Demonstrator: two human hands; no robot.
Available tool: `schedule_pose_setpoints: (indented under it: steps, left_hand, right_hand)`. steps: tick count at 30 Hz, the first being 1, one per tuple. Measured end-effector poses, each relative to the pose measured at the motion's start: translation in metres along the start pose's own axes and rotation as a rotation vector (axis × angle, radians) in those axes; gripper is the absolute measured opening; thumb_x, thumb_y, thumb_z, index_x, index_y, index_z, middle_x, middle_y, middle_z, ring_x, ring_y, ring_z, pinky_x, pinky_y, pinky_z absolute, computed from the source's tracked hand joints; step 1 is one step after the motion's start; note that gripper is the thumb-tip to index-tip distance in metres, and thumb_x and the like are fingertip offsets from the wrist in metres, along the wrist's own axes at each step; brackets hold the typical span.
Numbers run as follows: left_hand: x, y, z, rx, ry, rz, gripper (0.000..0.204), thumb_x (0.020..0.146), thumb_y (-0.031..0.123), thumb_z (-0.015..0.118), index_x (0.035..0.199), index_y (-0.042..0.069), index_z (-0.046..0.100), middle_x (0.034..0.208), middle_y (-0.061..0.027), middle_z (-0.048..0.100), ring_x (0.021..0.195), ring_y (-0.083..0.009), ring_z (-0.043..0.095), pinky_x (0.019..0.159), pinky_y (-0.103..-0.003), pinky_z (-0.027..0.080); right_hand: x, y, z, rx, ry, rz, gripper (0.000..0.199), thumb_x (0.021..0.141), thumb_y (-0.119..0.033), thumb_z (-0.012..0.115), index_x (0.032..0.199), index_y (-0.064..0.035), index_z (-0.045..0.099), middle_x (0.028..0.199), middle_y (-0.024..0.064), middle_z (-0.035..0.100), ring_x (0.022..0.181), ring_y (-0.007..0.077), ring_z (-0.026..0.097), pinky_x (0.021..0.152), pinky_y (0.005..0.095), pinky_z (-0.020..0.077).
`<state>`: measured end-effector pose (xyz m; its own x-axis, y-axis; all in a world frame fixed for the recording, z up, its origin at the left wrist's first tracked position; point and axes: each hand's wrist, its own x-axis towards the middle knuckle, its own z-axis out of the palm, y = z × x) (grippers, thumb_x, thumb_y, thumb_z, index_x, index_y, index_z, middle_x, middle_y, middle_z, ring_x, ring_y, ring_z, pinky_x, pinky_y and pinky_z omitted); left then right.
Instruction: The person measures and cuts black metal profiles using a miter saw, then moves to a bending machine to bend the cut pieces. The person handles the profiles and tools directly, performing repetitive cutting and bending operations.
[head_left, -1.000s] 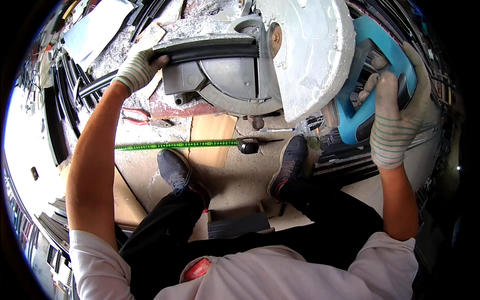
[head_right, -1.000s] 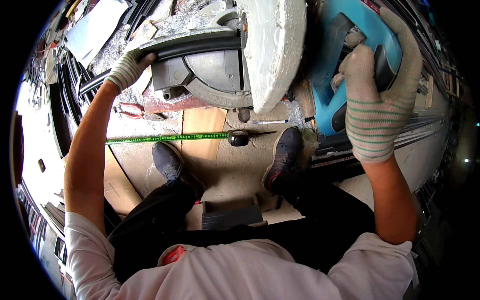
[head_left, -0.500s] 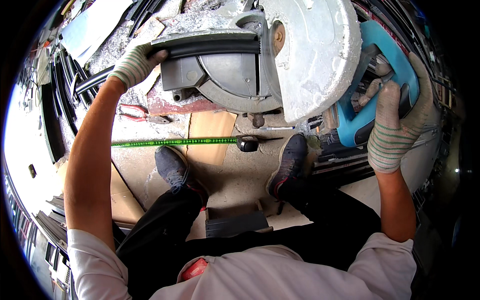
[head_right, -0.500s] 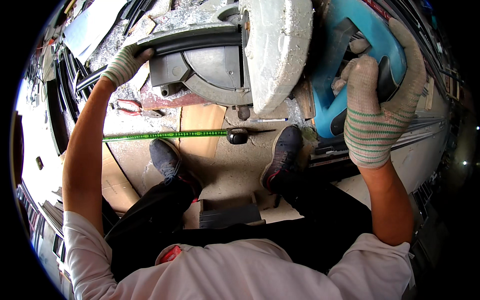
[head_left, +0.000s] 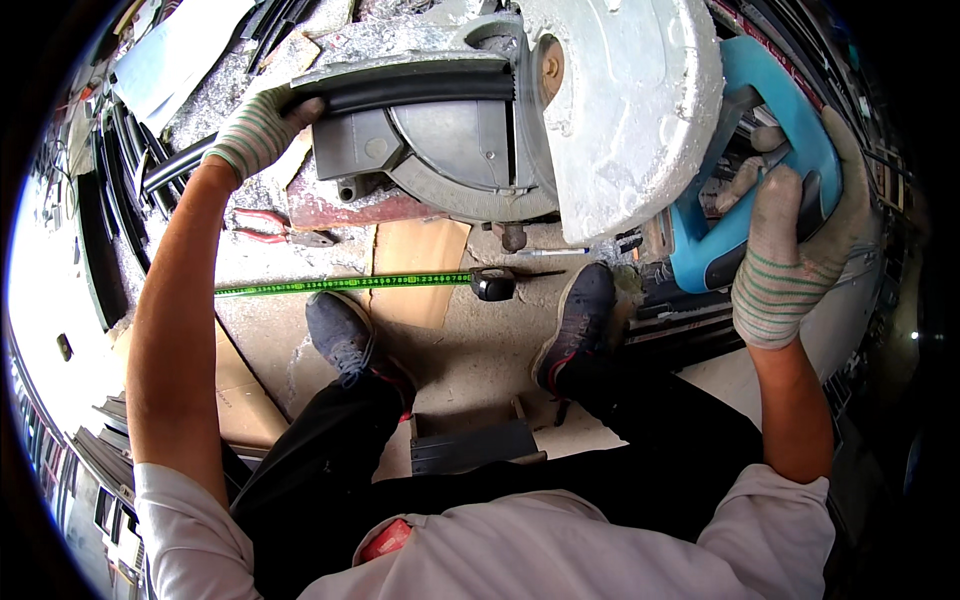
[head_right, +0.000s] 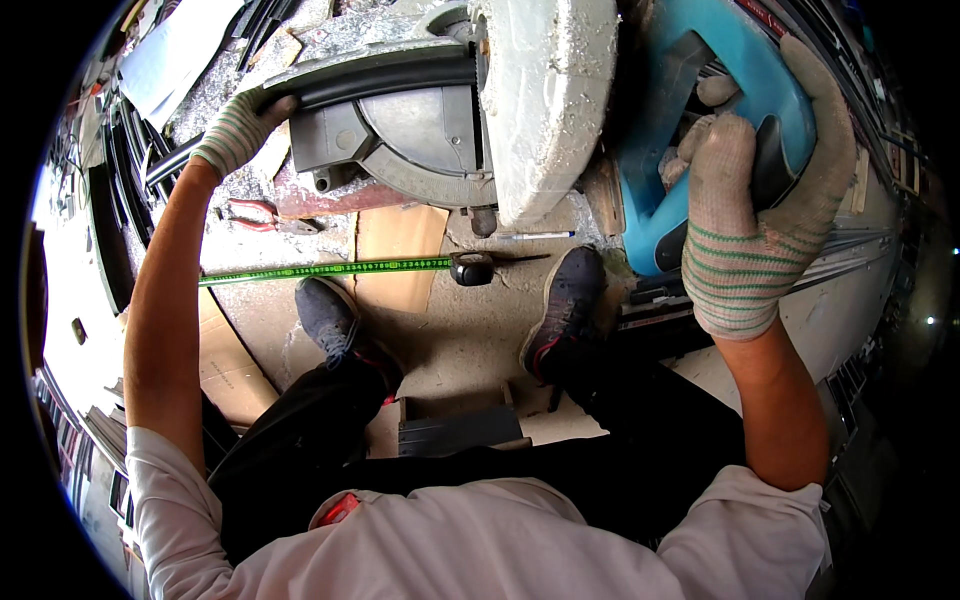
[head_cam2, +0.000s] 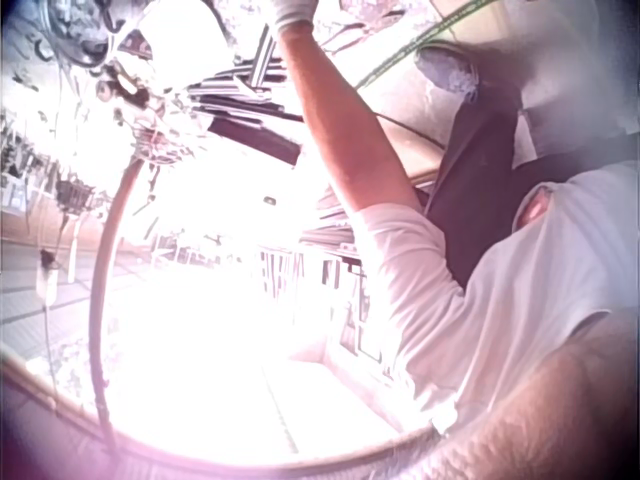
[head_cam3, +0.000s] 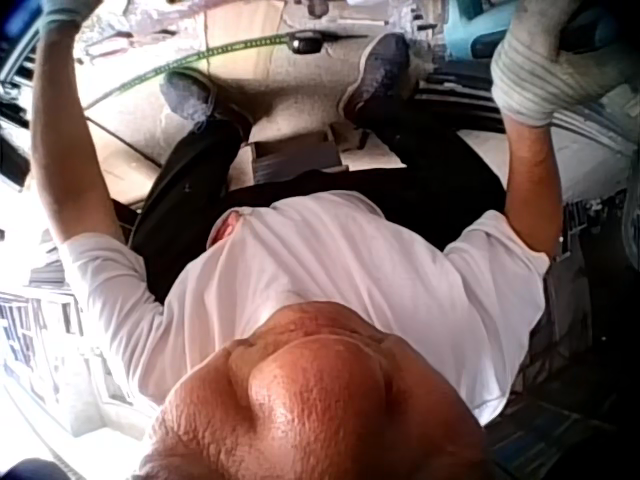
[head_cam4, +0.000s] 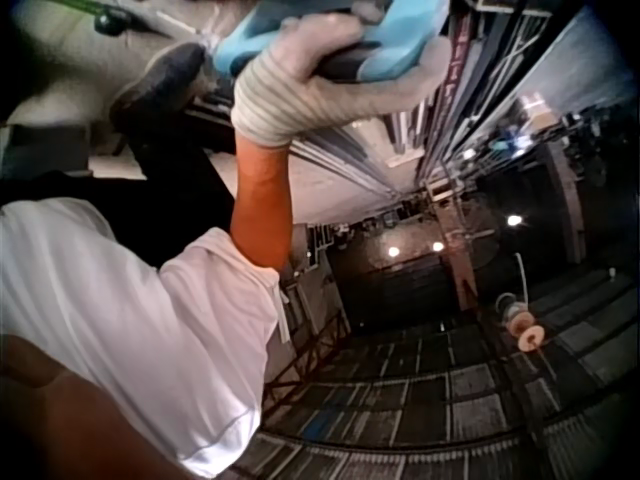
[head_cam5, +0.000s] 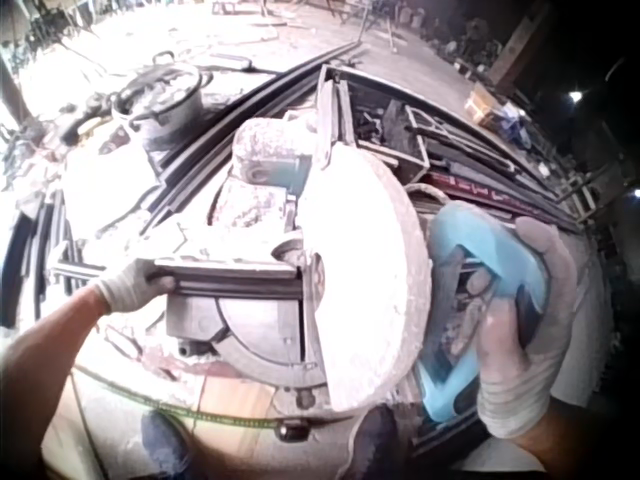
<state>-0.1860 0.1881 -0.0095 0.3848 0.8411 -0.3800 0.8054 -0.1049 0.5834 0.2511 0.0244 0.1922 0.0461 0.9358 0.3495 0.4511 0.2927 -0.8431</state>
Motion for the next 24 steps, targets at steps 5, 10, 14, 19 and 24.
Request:
schedule_pose_setpoints:
  steps: [5,10,14,19,24]
  left_hand:
    - [0.001,-0.005,0.001,0.001,-0.019,-0.032,0.048,0.101,0.039,0.069,0.123,-0.004,0.071,0.104,-0.0180,0.077,0.093,-0.0206,0.070,0.092,-0.038,0.055]
    - [0.001,-0.001,-0.001,0.006,-0.049,-0.066,0.049,0.102,0.039,0.069,0.125,-0.003,0.071,0.108,-0.0184,0.077,0.097,-0.0197,0.070,0.094,-0.036,0.054]
    - [0.002,-0.002,-0.001,0.010,-0.042,-0.044,0.049,0.102,0.040,0.069,0.125,-0.003,0.071,0.109,-0.0181,0.078,0.097,-0.0194,0.070,0.094,-0.036,0.055]
    - [0.001,-0.002,-0.002,0.013,-0.051,-0.073,0.048,0.102,0.039,0.069,0.125,-0.003,0.071,0.109,-0.0185,0.077,0.098,-0.0198,0.071,0.095,-0.036,0.054]
    - [-0.002,-0.002,0.002,-0.017,0.031,0.012,0.045,0.101,0.037,0.070,0.121,-0.004,0.072,0.098,-0.0162,0.076,0.088,-0.0196,0.068,0.089,-0.038,0.055]
  right_hand:
    - [0.000,0.000,0.003,0.026,-0.007,-0.013,0.064,0.098,-0.020,0.073,0.150,-0.0061,0.040,0.115,0.0110,0.067,0.079,0.0140,0.068,0.069,0.0305,0.0641]
    - [0.001,0.000,0.002,0.019,-0.017,-0.012,0.061,0.099,-0.017,0.072,0.150,-0.0057,0.041,0.114,0.0108,0.068,0.077,0.0142,0.068,0.067,0.0304,0.0638]
    - [0.001,0.001,0.000,-0.005,-0.033,-0.033,0.060,0.099,-0.016,0.072,0.149,-0.0038,0.041,0.114,0.0107,0.068,0.076,0.0145,0.067,0.067,0.0301,0.0634]
    - [-0.001,-0.003,-0.002,-0.248,-0.026,-0.054,0.062,0.100,-0.021,0.072,0.149,-0.0024,0.040,0.110,0.0111,0.067,0.075,0.0148,0.067,0.068,0.0309,0.0628]
    - [-0.004,0.001,0.001,-0.275,-0.003,-0.117,0.063,0.100,-0.025,0.071,0.151,-0.0036,0.040,0.100,0.0104,0.065,0.073,0.0142,0.066,0.068,0.0313,0.0619]
